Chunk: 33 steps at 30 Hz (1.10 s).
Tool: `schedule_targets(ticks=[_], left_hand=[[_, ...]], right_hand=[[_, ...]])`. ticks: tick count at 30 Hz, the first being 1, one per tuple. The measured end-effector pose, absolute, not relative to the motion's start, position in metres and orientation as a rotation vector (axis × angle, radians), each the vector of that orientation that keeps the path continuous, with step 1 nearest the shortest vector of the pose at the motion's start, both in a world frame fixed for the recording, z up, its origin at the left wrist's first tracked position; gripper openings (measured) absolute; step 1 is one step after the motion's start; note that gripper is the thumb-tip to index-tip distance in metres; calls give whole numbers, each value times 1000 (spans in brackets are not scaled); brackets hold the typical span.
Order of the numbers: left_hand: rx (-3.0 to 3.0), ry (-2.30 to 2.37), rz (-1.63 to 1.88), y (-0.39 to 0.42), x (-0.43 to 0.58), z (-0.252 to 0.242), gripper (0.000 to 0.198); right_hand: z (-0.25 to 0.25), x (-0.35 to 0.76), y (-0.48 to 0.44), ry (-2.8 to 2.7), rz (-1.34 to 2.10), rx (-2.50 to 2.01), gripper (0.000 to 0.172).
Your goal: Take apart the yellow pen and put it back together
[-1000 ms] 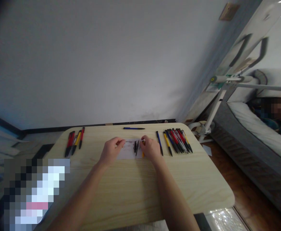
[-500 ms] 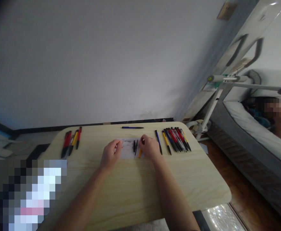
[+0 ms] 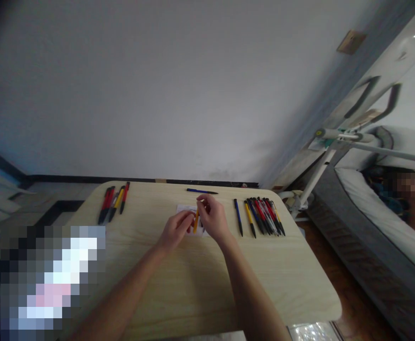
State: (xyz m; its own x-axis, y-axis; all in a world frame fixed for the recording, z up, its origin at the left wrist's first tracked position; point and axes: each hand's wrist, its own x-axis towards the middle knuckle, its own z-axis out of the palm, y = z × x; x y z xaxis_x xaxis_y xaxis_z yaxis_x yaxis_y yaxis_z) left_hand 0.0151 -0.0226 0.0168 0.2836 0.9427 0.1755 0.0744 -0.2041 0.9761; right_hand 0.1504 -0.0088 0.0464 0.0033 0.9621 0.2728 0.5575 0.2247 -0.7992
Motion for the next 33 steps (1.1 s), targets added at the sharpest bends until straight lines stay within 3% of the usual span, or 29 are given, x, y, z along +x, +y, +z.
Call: schedule_targets(ticks=[7, 13, 21, 33], left_hand=[[1084, 914, 1097, -8, 9, 10, 26], [611, 671, 1177, 8, -8, 5, 30], [503, 540, 1133, 11, -7, 5, 37], [434, 518, 1161, 16, -10, -1, 26]], right_hand=[[48, 161, -2, -1709, 710, -1392, 34], [24, 204, 8, -1787, 640, -1512, 21], [5, 217, 4, -2071, 719, -1524, 13], [3, 216, 7, -2090, 750, -1585, 14]])
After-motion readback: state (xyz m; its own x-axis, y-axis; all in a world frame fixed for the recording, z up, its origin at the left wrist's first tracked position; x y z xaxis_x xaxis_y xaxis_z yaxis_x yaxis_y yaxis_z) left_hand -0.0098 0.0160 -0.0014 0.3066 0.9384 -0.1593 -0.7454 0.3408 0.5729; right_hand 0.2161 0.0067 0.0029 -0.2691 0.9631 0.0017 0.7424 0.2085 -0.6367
